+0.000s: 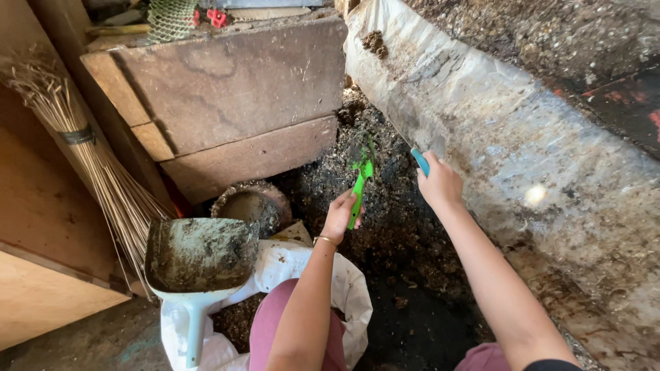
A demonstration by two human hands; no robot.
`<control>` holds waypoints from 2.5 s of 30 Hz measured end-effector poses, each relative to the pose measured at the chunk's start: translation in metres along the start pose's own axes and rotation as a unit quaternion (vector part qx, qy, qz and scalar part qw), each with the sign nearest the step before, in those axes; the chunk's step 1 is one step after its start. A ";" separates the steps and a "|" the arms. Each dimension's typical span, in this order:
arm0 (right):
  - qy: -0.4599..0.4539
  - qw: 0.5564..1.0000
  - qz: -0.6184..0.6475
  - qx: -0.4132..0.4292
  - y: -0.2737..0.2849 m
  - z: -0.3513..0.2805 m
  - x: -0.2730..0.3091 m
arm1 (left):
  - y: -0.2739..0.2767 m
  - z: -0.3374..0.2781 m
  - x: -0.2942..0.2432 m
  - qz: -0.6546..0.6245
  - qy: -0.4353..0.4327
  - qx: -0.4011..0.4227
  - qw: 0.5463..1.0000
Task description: The person uses a green hand shovel and a light blue dustpan to scrape and collect dark manure from a concrete ledge and floor. They transfer the collected material into a large white sack placed nearby.
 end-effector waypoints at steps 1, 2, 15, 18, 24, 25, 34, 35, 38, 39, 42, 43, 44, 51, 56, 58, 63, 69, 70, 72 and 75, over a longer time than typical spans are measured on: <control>0.007 1.000 -0.006 0.011 0.003 -0.011 0.002 | 0.001 0.003 0.004 0.007 -0.001 -0.002 1.000; 0.014 1.000 -0.011 0.021 0.006 -0.022 0.004 | 0.003 0.005 0.007 0.015 -0.002 -0.003 1.000; 0.124 0.986 -0.110 -0.025 -0.032 0.021 0.009 | -0.018 -0.021 -0.010 0.087 -0.035 0.001 0.996; 0.045 0.998 -0.036 -0.004 -0.025 0.060 -0.014 | -0.024 -0.027 -0.008 0.116 -0.055 0.006 0.992; 0.028 0.995 0.045 -0.085 0.026 0.029 0.010 | 0.002 -0.005 0.013 0.151 -0.030 -0.052 0.987; 0.034 0.989 0.101 -0.104 0.024 0.014 0.016 | 0.007 0.001 0.019 0.185 -0.032 -0.056 0.981; -0.021 0.997 0.067 0.023 0.000 -0.016 -0.011 | 0.001 -0.023 -0.003 0.378 0.043 -0.075 0.922; -0.010 0.998 0.058 0.026 0.005 -0.010 -0.013 | 0.002 -0.015 -0.010 0.415 0.032 -0.081 0.906; -0.002 0.996 0.004 0.091 0.004 -0.025 -0.015 | 0.007 -0.007 -0.001 0.511 0.016 -0.125 0.850; -0.003 0.996 0.004 0.091 -0.001 -0.028 -0.019 | 0.007 -0.002 0.002 0.511 0.016 -0.123 0.851; -0.006 0.994 -0.042 0.100 -0.016 -0.039 -0.025 | 0.014 0.018 0.022 0.547 0.025 -0.153 0.823; 0.041 0.994 -0.078 0.056 -0.017 -0.048 -0.016 | 0.021 0.027 0.040 0.560 0.047 -0.166 0.811; 0.088 0.990 -0.114 0.012 -0.018 -0.059 -0.007 | 0.027 0.037 0.058 0.572 0.068 -0.178 0.798; 0.195 0.945 -0.247 -0.095 -0.052 -0.081 0.038 | 0.000 0.010 0.026 0.603 0.085 -0.210 0.764; 0.199 0.934 -0.265 -0.132 -0.070 -0.057 0.046 | -0.029 -0.019 -0.013 0.655 0.043 -0.211 0.725; 0.202 0.940 -0.250 -0.116 -0.073 -0.054 0.050 | -0.017 -0.012 -0.004 0.653 0.043 -0.213 0.725; 0.199 0.953 -0.211 -0.087 -0.082 -0.040 0.048 | 0.000 -0.014 -0.004 0.657 0.066 -0.207 0.722; 0.194 0.955 -0.217 -0.061 -0.083 -0.033 0.051 | -0.007 -0.022 -0.016 0.664 0.038 -0.208 0.718; 0.193 0.958 -0.202 -0.067 -0.082 -0.030 0.049 | -0.008 -0.022 -0.017 0.661 0.042 -0.204 0.721; 0.195 0.960 -0.186 -0.072 -0.085 -0.023 0.045 | -0.006 -0.023 -0.013 0.658 0.049 -0.202 0.724; 0.191 0.951 -0.231 -0.072 -0.092 -0.014 0.039 | -0.006 -0.020 -0.002 0.656 0.048 -0.201 0.726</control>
Point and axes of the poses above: each hand's wrist, its own z-axis towards the middle knuckle, its own y-axis out of the back of the hand, x = y × z, the point moved 7 cm from there along z, towards the middle knuckle, and after that the axes turned 6 degrees about x, right-handed, at the moved point
